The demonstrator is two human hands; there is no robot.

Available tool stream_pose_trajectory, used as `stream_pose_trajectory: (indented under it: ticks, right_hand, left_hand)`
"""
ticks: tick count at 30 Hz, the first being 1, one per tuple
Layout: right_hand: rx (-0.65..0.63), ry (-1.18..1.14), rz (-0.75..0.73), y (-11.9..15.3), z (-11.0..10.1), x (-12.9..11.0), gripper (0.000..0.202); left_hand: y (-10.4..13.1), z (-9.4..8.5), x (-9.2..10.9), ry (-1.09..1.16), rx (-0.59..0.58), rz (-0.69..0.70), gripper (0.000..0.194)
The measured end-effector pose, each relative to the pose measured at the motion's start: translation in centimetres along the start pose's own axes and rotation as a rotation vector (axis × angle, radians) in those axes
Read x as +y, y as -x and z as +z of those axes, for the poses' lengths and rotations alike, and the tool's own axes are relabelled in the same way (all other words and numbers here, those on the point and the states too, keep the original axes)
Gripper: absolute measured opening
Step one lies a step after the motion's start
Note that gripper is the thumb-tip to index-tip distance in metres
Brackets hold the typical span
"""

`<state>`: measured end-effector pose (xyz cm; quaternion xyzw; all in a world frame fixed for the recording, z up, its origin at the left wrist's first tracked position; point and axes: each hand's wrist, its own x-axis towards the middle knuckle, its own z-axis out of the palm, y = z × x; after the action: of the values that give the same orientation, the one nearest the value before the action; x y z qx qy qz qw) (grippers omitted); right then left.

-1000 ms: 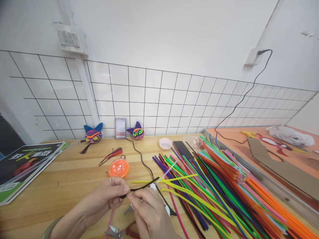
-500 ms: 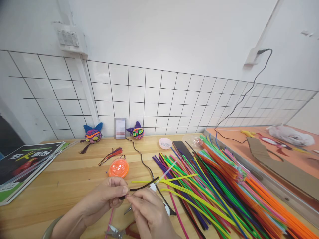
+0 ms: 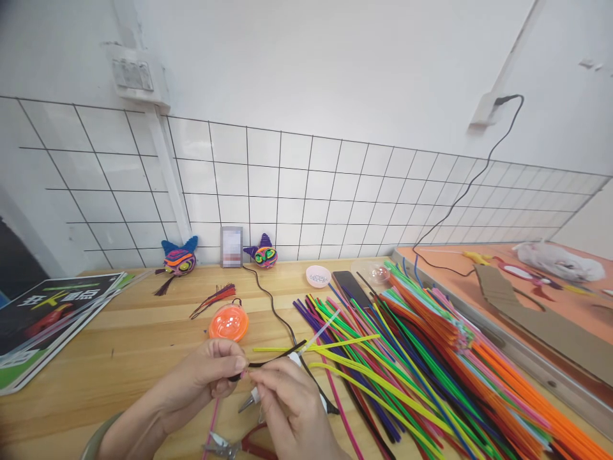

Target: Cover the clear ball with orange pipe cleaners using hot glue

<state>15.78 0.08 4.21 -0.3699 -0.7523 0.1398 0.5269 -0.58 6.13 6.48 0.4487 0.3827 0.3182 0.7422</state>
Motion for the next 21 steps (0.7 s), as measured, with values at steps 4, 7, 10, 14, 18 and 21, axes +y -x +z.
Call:
stream_pose_trajectory:
  ticks: [4, 7, 10, 14, 18, 21]
  right_hand:
    - [-0.012, -0.094, 0.166, 0.1, 0.14, 0.06, 0.016]
    - [-0.039, -0.197, 0.342, 0.2, 0.24, 0.15, 0.014]
    - [-0.072, -0.295, 0.45, 0.26, 0.26, 0.28, 0.02]
    - [-0.05, -0.218, 0.365, 0.27, 0.14, 0.47, 0.015]
    - [-0.028, -0.102, 0.209, 0.25, -0.05, 0.65, 0.01]
    - [-0.038, -0.059, 0.15, 0.29, -0.14, 0.78, 0.01]
  left_hand:
    - [-0.08, -0.1, -0.06, -0.015, -0.005, 0.003, 0.028]
    - [-0.04, -0.09, -0.16, -0.043, -0.008, 0.02, 0.025]
    - [0.1, -0.01, -0.36, -0.08, -0.018, 0.026, 0.019]
    - [0.32, 0.18, -0.65, -0.103, -0.044, 0.004, 0.017]
    - [0.5, 0.39, -0.66, -0.103, -0.056, -0.023, 0.017]
    - [0.64, 0.55, -0.46, -0.113, -0.043, -0.043, 0.017]
